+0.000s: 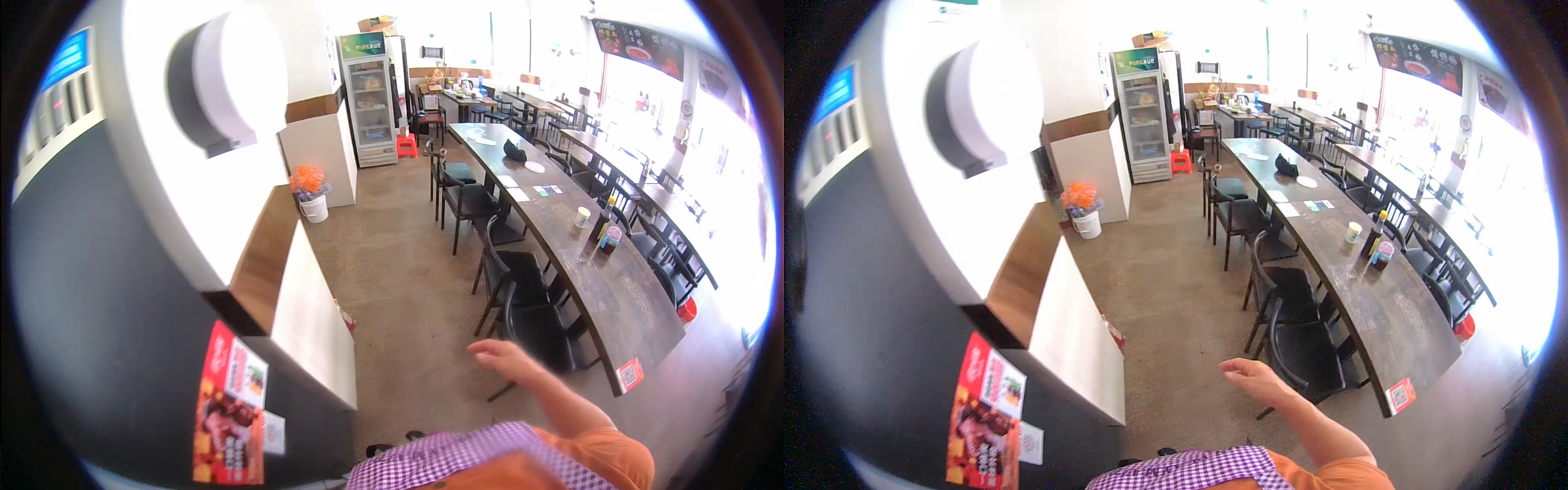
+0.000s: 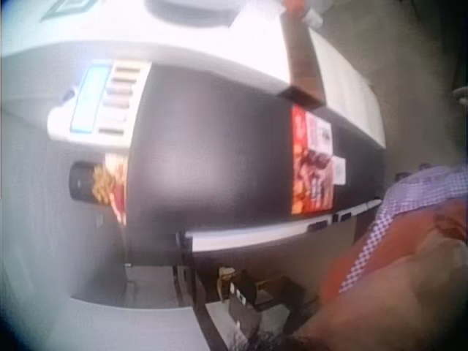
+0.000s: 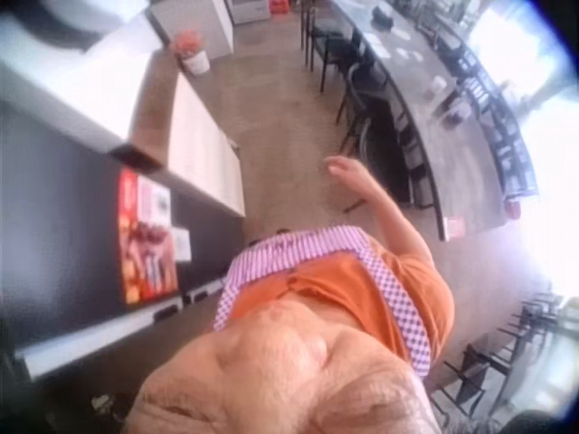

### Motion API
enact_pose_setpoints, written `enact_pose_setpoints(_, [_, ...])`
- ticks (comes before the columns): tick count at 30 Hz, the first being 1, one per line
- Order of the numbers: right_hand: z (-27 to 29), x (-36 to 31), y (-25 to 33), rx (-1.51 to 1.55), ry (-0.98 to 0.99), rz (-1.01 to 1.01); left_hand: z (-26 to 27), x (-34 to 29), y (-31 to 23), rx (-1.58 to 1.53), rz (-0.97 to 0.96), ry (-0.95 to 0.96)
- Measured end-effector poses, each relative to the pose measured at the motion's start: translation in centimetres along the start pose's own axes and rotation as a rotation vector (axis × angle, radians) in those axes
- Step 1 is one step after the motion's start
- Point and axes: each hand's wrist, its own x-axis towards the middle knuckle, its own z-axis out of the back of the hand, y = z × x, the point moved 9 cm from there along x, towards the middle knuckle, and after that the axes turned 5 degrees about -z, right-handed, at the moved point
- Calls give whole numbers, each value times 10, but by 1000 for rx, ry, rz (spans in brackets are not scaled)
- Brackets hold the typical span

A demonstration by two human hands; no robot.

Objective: The person transfers cooked rice from a steamer into a rice cooker, then uses a rice paddle to fluff the rice. They also handle a pot of soup and a steamer basket in a commercial kitchen setting.

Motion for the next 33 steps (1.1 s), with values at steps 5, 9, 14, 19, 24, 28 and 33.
enact_pose_setpoints(5, [17,122,13,83,289,203,-159,96,-25,337,57,268])
enact_pose_setpoints(9, [11,234,44,-140,499,324,-181,176,-2,477,186,300])
enact_pose_setpoints(14, [83,382,-38,-699,294,268,-170,304,-18,692,334,350])
enact_pose_setpoints(19, [216,449,-143,-864,97,-233,-196,471,-135,762,135,434])
enact_pose_setpoints(24, [300,548,-181,-1052,403,-524,-223,658,-304,495,-250,409])
enact_pose_setpoints(28, [328,775,-86,-1214,193,-370,-158,728,-346,347,-171,53])
enact_pose_setpoints(33, [161,1050,201,-1188,226,542,-76,678,-405,375,66,-420])
